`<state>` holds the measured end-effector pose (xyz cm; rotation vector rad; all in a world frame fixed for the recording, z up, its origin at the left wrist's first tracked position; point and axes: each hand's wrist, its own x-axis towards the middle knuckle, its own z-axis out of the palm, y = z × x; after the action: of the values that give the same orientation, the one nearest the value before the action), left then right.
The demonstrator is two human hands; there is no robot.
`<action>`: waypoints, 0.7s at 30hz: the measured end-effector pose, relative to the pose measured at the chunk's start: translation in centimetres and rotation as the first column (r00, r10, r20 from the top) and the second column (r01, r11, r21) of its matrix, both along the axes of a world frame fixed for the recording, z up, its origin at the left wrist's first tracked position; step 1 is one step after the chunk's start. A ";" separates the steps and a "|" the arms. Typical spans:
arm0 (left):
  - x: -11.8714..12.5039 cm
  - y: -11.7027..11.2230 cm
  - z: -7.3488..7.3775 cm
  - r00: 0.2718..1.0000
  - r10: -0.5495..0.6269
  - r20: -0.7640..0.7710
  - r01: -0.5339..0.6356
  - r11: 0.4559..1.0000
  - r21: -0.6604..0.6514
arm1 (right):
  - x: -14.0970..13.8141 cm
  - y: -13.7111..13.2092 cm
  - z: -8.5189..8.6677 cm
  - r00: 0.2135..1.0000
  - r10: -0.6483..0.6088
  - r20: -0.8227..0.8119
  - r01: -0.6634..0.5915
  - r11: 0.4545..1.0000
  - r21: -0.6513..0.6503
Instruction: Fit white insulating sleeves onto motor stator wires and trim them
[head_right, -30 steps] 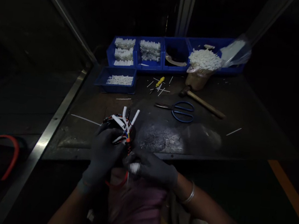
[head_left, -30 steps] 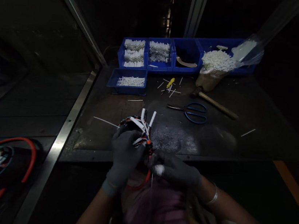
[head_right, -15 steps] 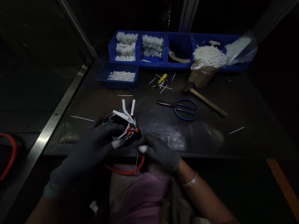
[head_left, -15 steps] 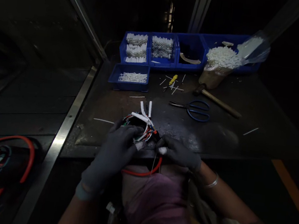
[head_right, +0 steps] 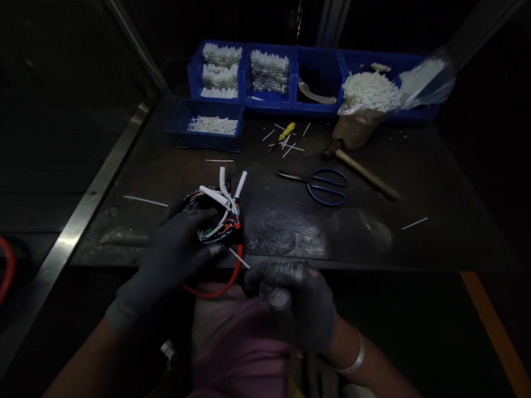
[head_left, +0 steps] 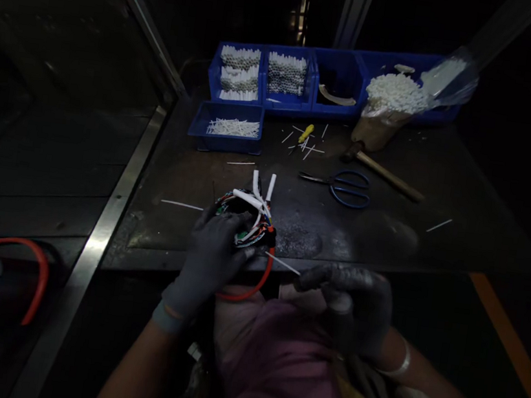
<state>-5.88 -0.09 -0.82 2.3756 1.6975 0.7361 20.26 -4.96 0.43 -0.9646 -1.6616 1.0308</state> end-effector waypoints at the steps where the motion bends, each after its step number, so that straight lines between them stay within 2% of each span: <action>1: 0.0 0.1 -0.1 1.000 0.000 -0.014 0.000 1.000 -0.009 | -0.5 0.0 -0.2 0.999 0.030 -0.026 -0.029 0.999 0.023; 5: 0.2 0.1 -0.5 1.000 -0.007 -0.027 0.006 1.000 -0.016 | -2.0 0.6 -0.9 1.000 -0.021 0.013 0.020 0.995 0.095; 8: 0.2 0.1 -0.6 1.000 -0.004 -0.026 0.005 1.000 0.007 | -2.1 0.9 -1.1 0.998 0.004 0.069 -0.014 0.990 0.141; 13: 0.3 0.1 -0.6 1.000 -0.005 -0.015 0.005 1.000 0.019 | -2.1 0.6 -2.2 0.996 -0.067 0.062 0.050 0.970 0.240; 18: 0.2 -0.1 -0.5 1.000 0.011 0.007 -0.011 1.000 -0.008 | -4.1 2.0 -3.6 0.983 0.074 0.169 -0.106 0.977 0.186; 21: 0.0 -0.5 -0.4 0.994 0.037 0.101 -0.033 0.999 -0.042 | -5.6 3.8 -3.8 0.989 0.111 0.098 -0.123 0.983 0.137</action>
<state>-5.91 -0.56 -1.26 2.2461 1.7000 0.8058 14.61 -1.20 -3.40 -0.8381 -1.8588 0.9427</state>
